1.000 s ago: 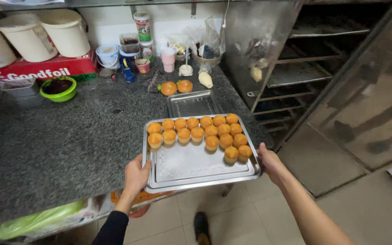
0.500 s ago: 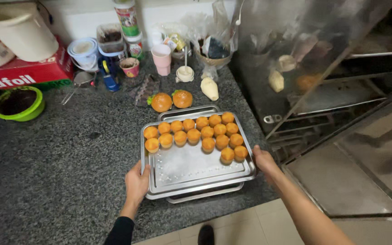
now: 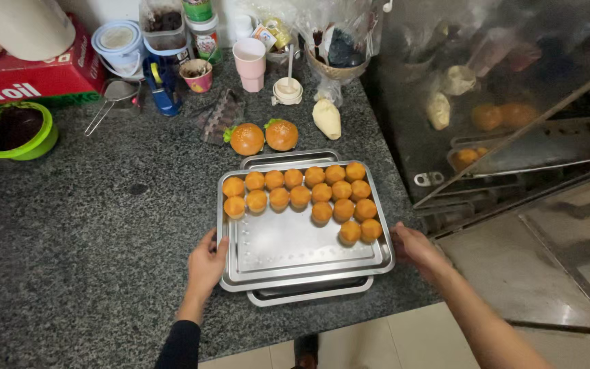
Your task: The person removes metal molds from baked goods and places the baked items onto a tray.
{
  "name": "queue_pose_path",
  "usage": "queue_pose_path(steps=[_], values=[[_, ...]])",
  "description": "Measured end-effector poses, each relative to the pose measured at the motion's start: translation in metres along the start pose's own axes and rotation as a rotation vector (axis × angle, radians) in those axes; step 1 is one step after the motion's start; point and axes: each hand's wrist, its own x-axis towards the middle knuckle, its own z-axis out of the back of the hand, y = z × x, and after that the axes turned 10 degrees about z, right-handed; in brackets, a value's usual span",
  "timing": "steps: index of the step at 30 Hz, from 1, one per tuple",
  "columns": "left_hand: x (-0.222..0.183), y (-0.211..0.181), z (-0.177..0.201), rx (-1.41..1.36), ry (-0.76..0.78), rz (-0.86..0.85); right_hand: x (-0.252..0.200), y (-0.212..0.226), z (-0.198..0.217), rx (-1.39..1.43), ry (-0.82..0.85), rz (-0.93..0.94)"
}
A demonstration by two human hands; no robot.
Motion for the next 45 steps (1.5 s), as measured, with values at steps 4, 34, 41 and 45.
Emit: queue_pose_path(steps=[4,34,41,45], values=[[-0.015,-0.02,0.02,0.02,-0.129,-0.038,-0.02,0.017,0.005,0.101,0.001,0.057],[-0.412,-0.453,-0.278,-0.15,0.013,-1.281,-0.402,0.166,0.322,0.603,0.015,0.747],[-0.316,-0.512,-0.343,-0.439,0.349,-0.649,-0.376,0.184,0.387,0.541,0.012,0.78],[-0.282,-0.477,-0.414,-0.485,0.54,-0.333,-0.333,0.183,0.414,0.493,0.031,0.69]])
